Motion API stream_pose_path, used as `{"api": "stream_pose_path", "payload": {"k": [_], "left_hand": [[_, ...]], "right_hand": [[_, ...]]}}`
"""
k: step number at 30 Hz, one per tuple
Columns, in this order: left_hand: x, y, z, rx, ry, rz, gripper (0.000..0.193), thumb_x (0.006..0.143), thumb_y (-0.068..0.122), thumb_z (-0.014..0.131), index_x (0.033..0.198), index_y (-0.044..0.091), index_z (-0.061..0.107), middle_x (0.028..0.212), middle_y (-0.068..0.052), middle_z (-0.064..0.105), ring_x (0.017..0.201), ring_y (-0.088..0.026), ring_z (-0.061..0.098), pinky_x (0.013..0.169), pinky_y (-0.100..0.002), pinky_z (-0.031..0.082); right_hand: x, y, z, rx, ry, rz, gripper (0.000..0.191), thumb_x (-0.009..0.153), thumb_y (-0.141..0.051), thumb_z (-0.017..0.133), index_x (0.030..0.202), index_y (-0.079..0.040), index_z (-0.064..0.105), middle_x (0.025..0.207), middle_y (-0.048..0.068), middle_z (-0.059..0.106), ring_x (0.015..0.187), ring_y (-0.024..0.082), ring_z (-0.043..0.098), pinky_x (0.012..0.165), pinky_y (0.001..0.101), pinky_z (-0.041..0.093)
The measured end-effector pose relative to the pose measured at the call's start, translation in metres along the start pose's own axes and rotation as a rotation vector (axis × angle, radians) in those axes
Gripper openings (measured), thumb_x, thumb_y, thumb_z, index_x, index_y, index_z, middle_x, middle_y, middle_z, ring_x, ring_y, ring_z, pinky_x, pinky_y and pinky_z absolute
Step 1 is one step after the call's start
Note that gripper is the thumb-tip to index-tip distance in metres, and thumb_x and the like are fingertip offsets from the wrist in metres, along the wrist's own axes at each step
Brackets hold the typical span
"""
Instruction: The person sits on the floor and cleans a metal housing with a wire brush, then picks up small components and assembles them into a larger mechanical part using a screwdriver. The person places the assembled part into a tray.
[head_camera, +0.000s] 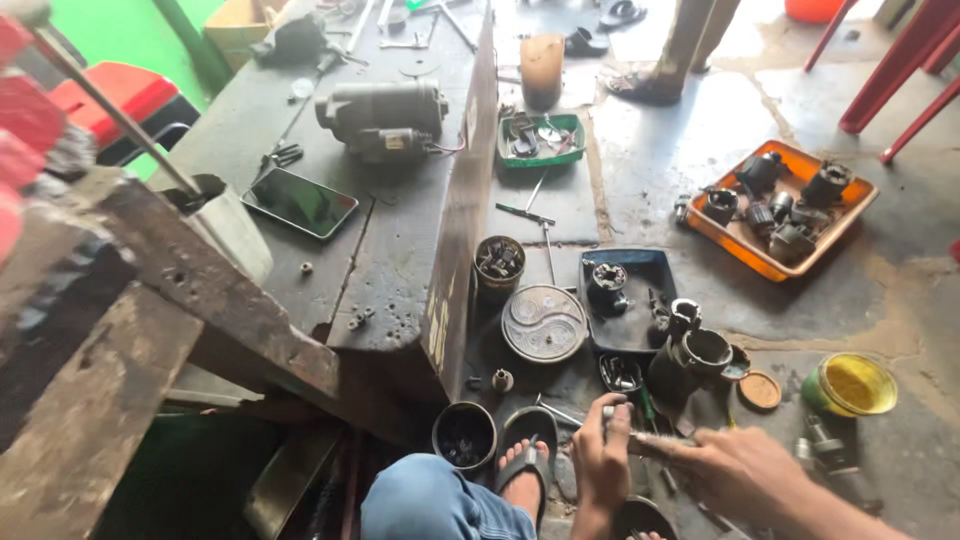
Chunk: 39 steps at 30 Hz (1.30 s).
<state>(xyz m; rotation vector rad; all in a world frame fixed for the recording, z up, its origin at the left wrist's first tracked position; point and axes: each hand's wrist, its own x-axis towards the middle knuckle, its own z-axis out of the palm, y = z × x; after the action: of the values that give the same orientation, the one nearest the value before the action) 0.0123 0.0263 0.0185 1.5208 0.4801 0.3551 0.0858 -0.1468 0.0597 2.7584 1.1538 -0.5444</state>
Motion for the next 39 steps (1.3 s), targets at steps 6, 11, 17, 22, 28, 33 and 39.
{"api": "stream_pose_path", "payload": {"k": [6,11,17,22,28,33,39], "left_hand": [[-0.005,-0.004,-0.007,-0.255,0.069,0.268,0.032,0.097,0.026,0.061,0.116,0.002,0.07,0.101,-0.012,0.076,0.094,-0.02,0.07,0.086,-0.033,0.053],[-0.005,-0.009,-0.007,-0.649,-0.05,0.227,0.03,0.096,0.02,0.061,0.12,0.002,0.064,0.109,-0.007,0.07,0.1,-0.015,0.067,0.089,-0.03,0.055],[-0.005,-0.022,-0.005,-0.549,-0.039,0.162,0.027,0.095,0.015,0.063,0.114,-0.002,0.07,0.097,-0.011,0.074,0.089,-0.014,0.068,0.081,-0.028,0.056],[0.0,-0.027,0.001,-0.558,0.068,0.14,0.03,0.098,0.018,0.059,0.114,-0.004,0.07,0.1,-0.011,0.075,0.09,-0.014,0.07,0.084,-0.027,0.055],[0.004,-0.015,-0.001,-0.827,0.034,-0.497,0.036,0.093,0.031,0.054,0.11,0.002,0.067,0.091,-0.008,0.071,0.076,-0.02,0.066,0.068,-0.039,0.053],[-0.012,-0.011,-0.004,-0.508,0.163,-0.225,0.029,0.095,0.019,0.062,0.114,-0.003,0.064,0.101,-0.007,0.067,0.092,-0.015,0.061,0.086,-0.028,0.05],[-0.025,-0.009,-0.008,-0.489,0.193,-0.159,0.029,0.091,0.01,0.063,0.117,-0.002,0.062,0.101,-0.007,0.067,0.089,-0.015,0.062,0.082,-0.029,0.051]], "right_hand": [[0.007,0.022,0.058,0.961,-0.134,-0.099,0.054,0.092,-0.029,0.075,0.145,-0.026,0.064,0.125,-0.001,0.077,0.103,0.005,0.069,0.093,0.0263,0.052],[0.019,0.03,0.076,1.164,-0.246,-0.069,0.056,0.09,-0.028,0.077,0.144,-0.02,0.064,0.105,0.003,0.079,0.088,0.008,0.06,0.083,0.0283,0.051],[0.015,0.032,0.039,0.575,-0.02,-0.225,0.058,0.087,-0.026,0.071,0.144,-0.036,0.062,0.085,0.003,0.078,0.068,0.011,0.066,0.068,0.0305,0.057],[0.011,0.011,0.015,-0.301,0.402,-0.25,0.067,0.067,-0.027,0.07,0.132,-0.039,0.067,0.08,0.005,0.06,0.061,0.023,0.064,0.045,0.0365,0.048],[-0.001,-0.022,0.01,-0.589,0.68,-0.285,0.061,0.076,-0.02,0.063,0.136,-0.03,0.068,0.07,0.004,0.057,0.052,0.017,0.056,0.045,0.031,0.041],[-0.012,-0.043,0.008,-0.276,0.287,-0.148,0.078,0.078,-0.05,0.068,0.152,-0.029,0.052,0.074,0.007,0.059,0.056,0.021,0.062,0.047,0.0334,0.048],[-0.029,-0.068,-0.005,0.267,0.081,0.066,0.079,0.079,-0.047,0.073,0.153,-0.037,0.046,0.075,0.012,0.066,0.057,0.032,0.067,0.052,0.046,0.054]]}}
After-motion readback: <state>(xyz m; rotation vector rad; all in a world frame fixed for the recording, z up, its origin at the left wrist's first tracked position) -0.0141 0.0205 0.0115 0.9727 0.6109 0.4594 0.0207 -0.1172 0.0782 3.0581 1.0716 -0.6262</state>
